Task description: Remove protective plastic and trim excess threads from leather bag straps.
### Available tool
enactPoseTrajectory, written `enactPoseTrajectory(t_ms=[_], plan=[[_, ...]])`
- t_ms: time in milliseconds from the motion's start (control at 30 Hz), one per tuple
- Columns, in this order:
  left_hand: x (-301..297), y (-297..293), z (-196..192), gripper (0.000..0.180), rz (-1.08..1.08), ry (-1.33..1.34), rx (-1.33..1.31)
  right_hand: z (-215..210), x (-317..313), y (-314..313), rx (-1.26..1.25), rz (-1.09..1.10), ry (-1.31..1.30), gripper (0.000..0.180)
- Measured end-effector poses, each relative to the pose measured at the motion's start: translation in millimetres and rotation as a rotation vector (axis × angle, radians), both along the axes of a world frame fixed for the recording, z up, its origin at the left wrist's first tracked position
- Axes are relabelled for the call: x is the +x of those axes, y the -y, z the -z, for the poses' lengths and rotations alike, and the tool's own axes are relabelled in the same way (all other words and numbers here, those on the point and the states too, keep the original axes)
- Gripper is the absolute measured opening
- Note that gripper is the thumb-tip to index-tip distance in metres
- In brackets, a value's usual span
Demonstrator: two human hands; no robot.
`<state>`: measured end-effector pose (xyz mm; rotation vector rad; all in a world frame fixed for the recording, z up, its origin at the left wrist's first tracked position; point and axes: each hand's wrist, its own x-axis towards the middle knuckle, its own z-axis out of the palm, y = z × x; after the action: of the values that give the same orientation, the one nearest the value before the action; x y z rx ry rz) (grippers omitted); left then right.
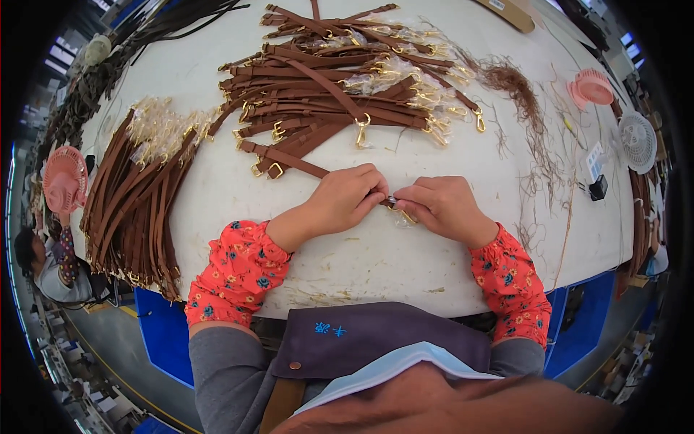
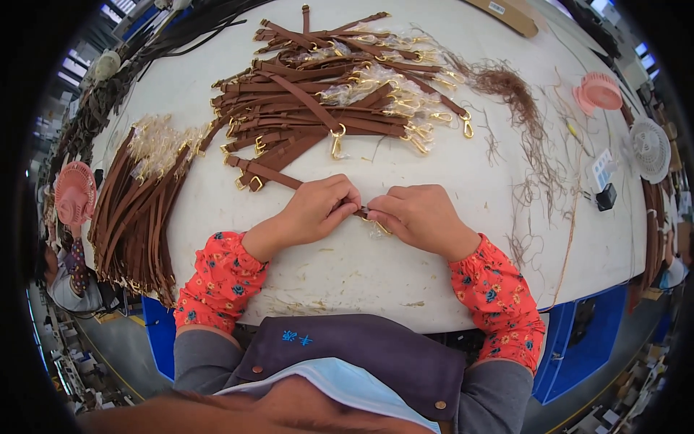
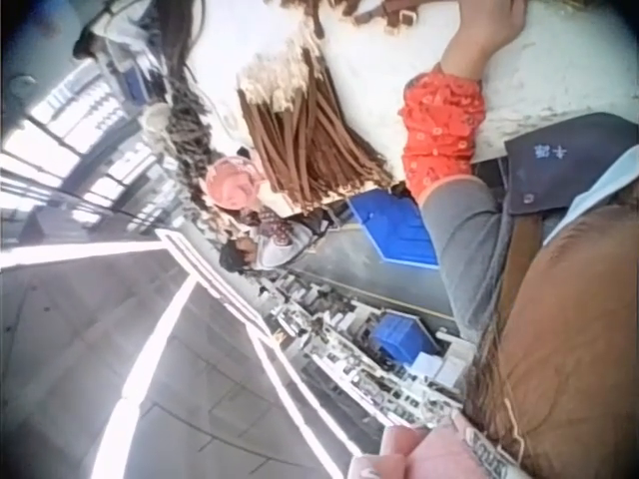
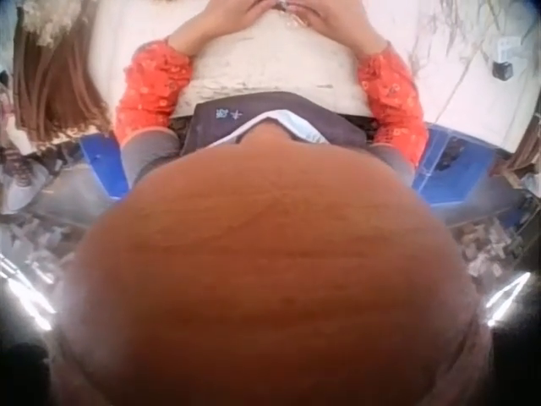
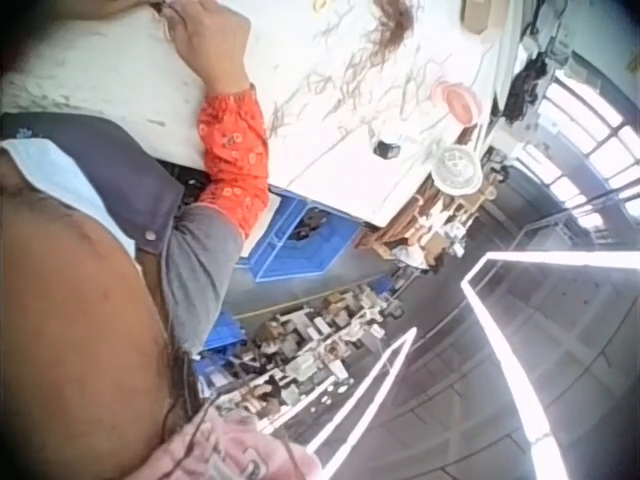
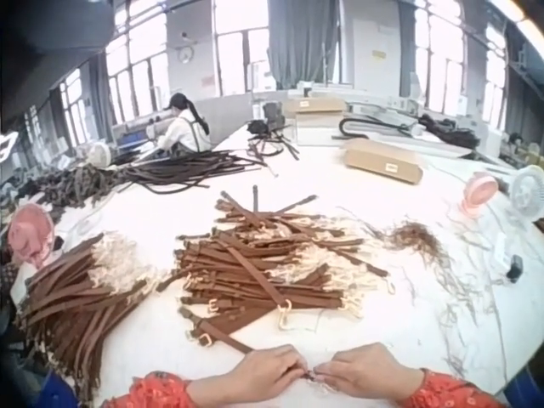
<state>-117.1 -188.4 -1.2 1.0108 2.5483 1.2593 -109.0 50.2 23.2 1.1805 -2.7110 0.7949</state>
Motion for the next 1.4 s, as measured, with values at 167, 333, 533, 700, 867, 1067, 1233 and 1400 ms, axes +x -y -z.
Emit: enactPoseTrajectory(t_ms=[167, 333, 533, 700, 867, 1067, 1233, 1400], plan=[[-0.3, -0.9, -0.1, 0.007, 0.003, -0.009, -0.010, -1.7, -2.0, 3.4, 0.022, -0.017, -0.023, 0.012], [0.7, -1.8, 1.3, 0.006, -0.009, -0.055, 0.004, -9.2, -4.6, 5.7, 0.105, -0.035, -0.035, 0.012], [0.9, -2.2, -0.2, 0.006, -0.004, -0.054, -0.012, -10.1, -5.9, 4.5, 0.116, -0.039, 0.025, 0.009], [0.6, -2.1, 0.5, 0.005, -0.003, -0.055, -0.010, -3.9, -5.9, 3.7, 0.061, -0.041, 0.028, 0.011], [-0.9, -1.1, -0.5, 0.003, -0.083, -0.007, 0.086, -1.4, -4.4, 2.0, 0.033, -0.040, 0.036, 0.009], [-5.0, 10.4, -23.6, 0.017, -0.185, 0.182, 0.205, 4.1, -3.4, -1.1, -0.034, 0.007, 0.103, 0.012], [-1.4, 11.2, -10.5, 0.013, 0.055, 0.013, 0.012, 3.1, -2.9, 3.0, 0.028, -0.025, 0.018, 0.013], [-1.5, 9.5, -11.2, 0.006, 0.027, -0.009, -0.045, 3.7, -3.1, 3.7, 0.028, -0.027, -0.018, 0.013]])
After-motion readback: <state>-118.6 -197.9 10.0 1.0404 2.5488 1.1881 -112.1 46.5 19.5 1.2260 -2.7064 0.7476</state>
